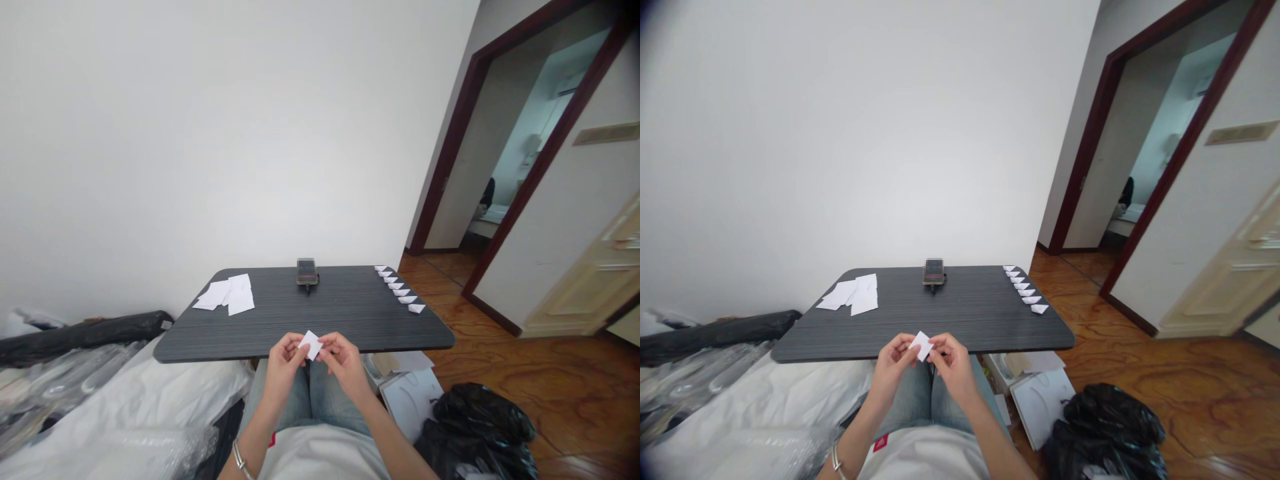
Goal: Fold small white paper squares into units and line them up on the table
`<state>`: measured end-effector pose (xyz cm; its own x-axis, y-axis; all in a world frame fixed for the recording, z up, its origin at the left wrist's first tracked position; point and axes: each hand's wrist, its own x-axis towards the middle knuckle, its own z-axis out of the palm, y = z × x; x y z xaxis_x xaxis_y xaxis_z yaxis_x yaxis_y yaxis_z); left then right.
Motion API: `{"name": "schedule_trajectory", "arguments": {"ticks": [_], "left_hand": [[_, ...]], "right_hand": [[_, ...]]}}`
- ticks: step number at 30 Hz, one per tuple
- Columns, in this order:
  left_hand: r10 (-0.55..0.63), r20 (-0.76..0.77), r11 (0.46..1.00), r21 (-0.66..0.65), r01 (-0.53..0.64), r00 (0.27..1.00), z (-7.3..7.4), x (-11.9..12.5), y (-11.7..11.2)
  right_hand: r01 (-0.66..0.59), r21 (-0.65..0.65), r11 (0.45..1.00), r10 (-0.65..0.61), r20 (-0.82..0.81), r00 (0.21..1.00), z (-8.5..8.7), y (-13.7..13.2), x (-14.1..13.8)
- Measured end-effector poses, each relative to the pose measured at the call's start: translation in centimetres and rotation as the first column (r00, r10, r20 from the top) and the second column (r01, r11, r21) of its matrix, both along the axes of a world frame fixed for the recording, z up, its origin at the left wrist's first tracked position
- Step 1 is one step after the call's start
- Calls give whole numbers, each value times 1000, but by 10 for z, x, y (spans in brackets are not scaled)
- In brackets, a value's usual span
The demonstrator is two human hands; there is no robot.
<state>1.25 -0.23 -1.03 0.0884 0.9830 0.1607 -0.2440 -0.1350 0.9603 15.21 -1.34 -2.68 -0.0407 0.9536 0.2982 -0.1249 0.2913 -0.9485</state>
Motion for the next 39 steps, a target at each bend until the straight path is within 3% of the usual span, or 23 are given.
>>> {"name": "schedule_trajectory", "arguments": {"ticks": [7, 12, 25, 29, 39], "left_hand": [[-67, 15, 997, -25, 68, 998, 0, -1, -1], [-53, 7, 998, -29, 53, 999, 1, 0, -1], [-107, -28, 993, -50, 106, 994, 1, -1, -1], [-107, -9, 994, 3, 107, 994, 0, -3, 2], [-87, -241, 990, 91, 112, 967, -7, -11, 7]], "right_hand": [[-43, 5, 999, 43, -8, 999, 5, 0, 4], [-79, 6, 997, 79, -28, 997, 8, -1, 5], [-58, -57, 997, 58, 4, 998, 3, 5, 8], [-52, -48, 998, 51, -9, 999, 1, 7, 10], [-13, -107, 994, 7, -60, 998, -4, 13, 14]]}}
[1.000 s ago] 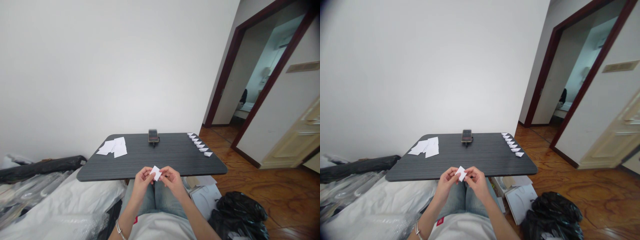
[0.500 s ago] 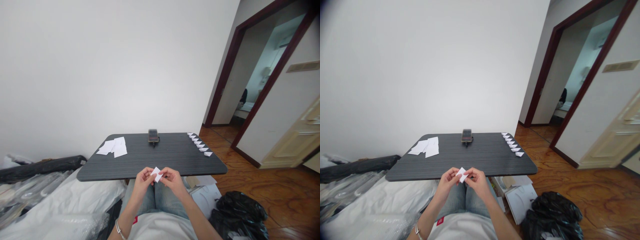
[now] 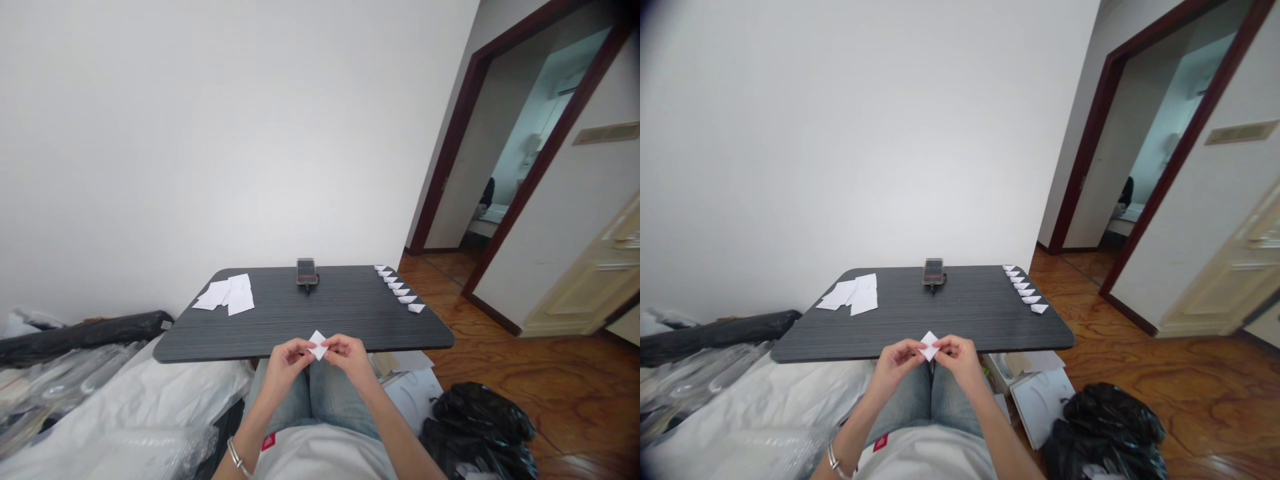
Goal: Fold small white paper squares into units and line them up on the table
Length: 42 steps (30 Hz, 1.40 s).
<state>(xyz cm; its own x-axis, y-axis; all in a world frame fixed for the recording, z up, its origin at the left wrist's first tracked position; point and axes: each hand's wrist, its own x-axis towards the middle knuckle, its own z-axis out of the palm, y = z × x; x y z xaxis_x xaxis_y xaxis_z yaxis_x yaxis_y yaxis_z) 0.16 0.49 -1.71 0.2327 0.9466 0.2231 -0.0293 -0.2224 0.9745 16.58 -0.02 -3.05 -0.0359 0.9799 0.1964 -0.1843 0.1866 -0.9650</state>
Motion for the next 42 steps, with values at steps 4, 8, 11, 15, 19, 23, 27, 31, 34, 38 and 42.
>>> {"name": "schedule_trajectory", "arguments": {"ticks": [4, 8, 11, 15, 19, 23, 27, 31, 34, 38, 42], "left_hand": [[-29, 66, 998, -59, 33, 997, 2, 3, -1], [-42, 108, 993, -110, 54, 993, 5, 3, -1], [-68, 106, 983, -163, 84, 992, 5, -1, 0], [-90, 78, 981, -164, 102, 993, 3, -6, 3], [-70, 59, 991, -110, 76, 996, 1, -9, 3], [-46, 31, 995, -85, 49, 998, 2, -9, 2], [-29, 9, 997, -65, 29, 1000, 6, -9, -1], [-13, 36, 999, -51, 15, 999, 12, -5, -5], [47, 102, 999, -24, -44, 994, 14, 2, -9], [113, 144, 994, -15, -112, 983, 16, 11, -15], [202, 170, 979, 1, -205, 965, 17, 15, -20]], "right_hand": [[-3, 8, 1000, 3, -12, 1000, 0, 0, -2], [-27, -26, 999, 27, -1, 1000, 2, -2, -1], [-47, -15, 999, 47, 18, 999, 3, -5, 0], [-79, -9, 997, 80, 46, 996, 3, -7, 1], [-83, -5, 997, 83, 52, 995, 4, -7, 0], [-65, -6, 998, 66, 30, 997, 3, -7, 0], [-36, 24, 999, 36, 0, 999, 4, -5, 1], [-51, 58, 997, 53, -29, 998, 7, -6, 1], [-17, 62, 998, 19, -42, 999, 8, -6, -2], [73, 42, 996, -72, -35, 997, 9, -8, -8], [123, 43, 991, -119, -78, 990, 14, -13, -14]]}}
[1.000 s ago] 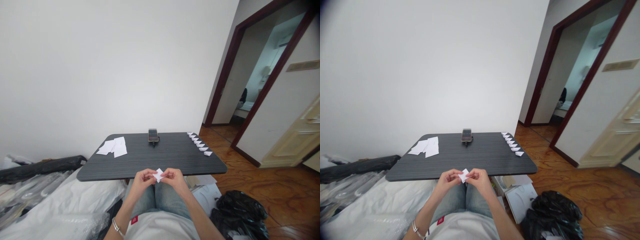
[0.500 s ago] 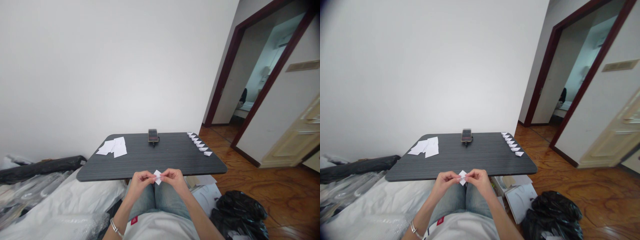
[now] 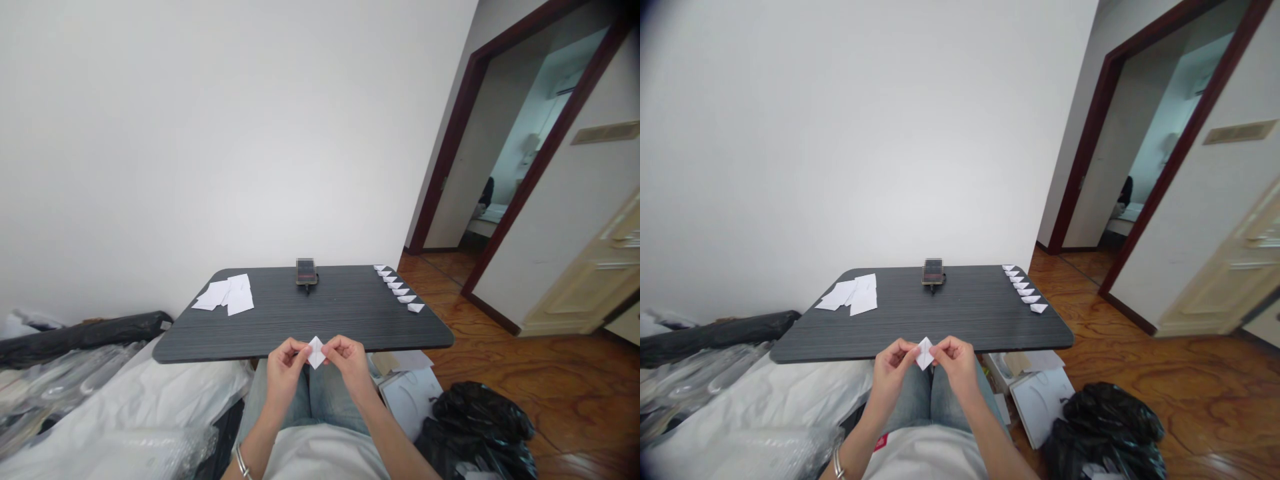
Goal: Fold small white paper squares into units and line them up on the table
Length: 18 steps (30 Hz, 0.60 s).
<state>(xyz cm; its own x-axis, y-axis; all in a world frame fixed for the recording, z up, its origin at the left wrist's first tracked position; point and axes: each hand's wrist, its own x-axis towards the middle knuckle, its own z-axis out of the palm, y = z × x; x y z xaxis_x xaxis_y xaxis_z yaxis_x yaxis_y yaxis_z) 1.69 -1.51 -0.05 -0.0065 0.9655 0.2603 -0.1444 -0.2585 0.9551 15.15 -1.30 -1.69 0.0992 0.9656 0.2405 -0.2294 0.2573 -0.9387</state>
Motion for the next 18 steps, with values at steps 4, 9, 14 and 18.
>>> {"name": "schedule_trajectory", "arguments": {"ticks": [4, 9, 14, 18], "left_hand": [[35, 16, 999, -1, -35, 999, 0, 2, -1], [14, 129, 994, -107, 0, 992, 1, 4, -1], [1, 181, 988, -154, 27, 984, 1, 5, -1], [-9, 185, 986, -162, 40, 983, -1, 3, 1]], "right_hand": [[24, 8, 1000, -24, -6, 1000, 6, -5, -3], [68, -4, 998, -68, 11, 998, 3, -6, -5], [84, -9, 996, -84, -23, 996, 0, -6, -7], [107, -12, 994, -107, -35, 994, -1, -5, -7]]}}
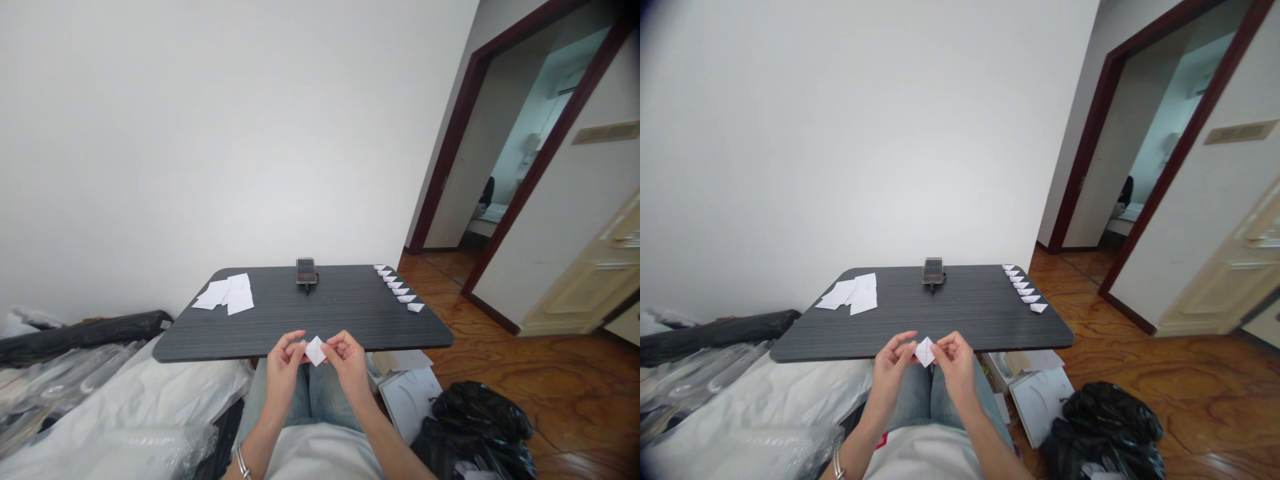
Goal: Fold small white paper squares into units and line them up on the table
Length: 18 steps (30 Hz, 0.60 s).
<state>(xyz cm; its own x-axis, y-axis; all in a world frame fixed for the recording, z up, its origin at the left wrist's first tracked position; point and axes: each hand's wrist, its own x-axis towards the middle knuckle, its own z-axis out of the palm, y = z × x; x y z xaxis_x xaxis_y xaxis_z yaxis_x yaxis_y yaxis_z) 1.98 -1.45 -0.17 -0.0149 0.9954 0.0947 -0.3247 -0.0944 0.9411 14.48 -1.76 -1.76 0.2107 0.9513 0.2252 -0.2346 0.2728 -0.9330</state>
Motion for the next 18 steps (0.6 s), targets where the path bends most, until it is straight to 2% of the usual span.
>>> {"name": "schedule_trajectory", "arguments": {"ticks": [4, 8, 11, 15, 18], "left_hand": [[-18, 10, 1000, 11, 18, 1000, -3, -5, 4], [-104, -137, 994, 13, 107, 985, -3, -6, 6], [-109, -182, 992, 39, 118, 977, -2, -4, 6], [-95, -221, 992, 61, 111, 971, -4, -3, 6], [-77, -315, 991, 84, 108, 946, -6, -3, 5]], "right_hand": [[31, 19, 999, -31, 34, 999, -1, 1, 3], [49, 39, 998, -52, 73, 996, -1, 0, 4], [49, 45, 998, -53, 83, 995, -2, -1, 3], [-34, 17, 999, 32, 89, 995, -1, 0, 2], [-116, -19, 993, 117, 123, 985, -1, 1, 2]]}}
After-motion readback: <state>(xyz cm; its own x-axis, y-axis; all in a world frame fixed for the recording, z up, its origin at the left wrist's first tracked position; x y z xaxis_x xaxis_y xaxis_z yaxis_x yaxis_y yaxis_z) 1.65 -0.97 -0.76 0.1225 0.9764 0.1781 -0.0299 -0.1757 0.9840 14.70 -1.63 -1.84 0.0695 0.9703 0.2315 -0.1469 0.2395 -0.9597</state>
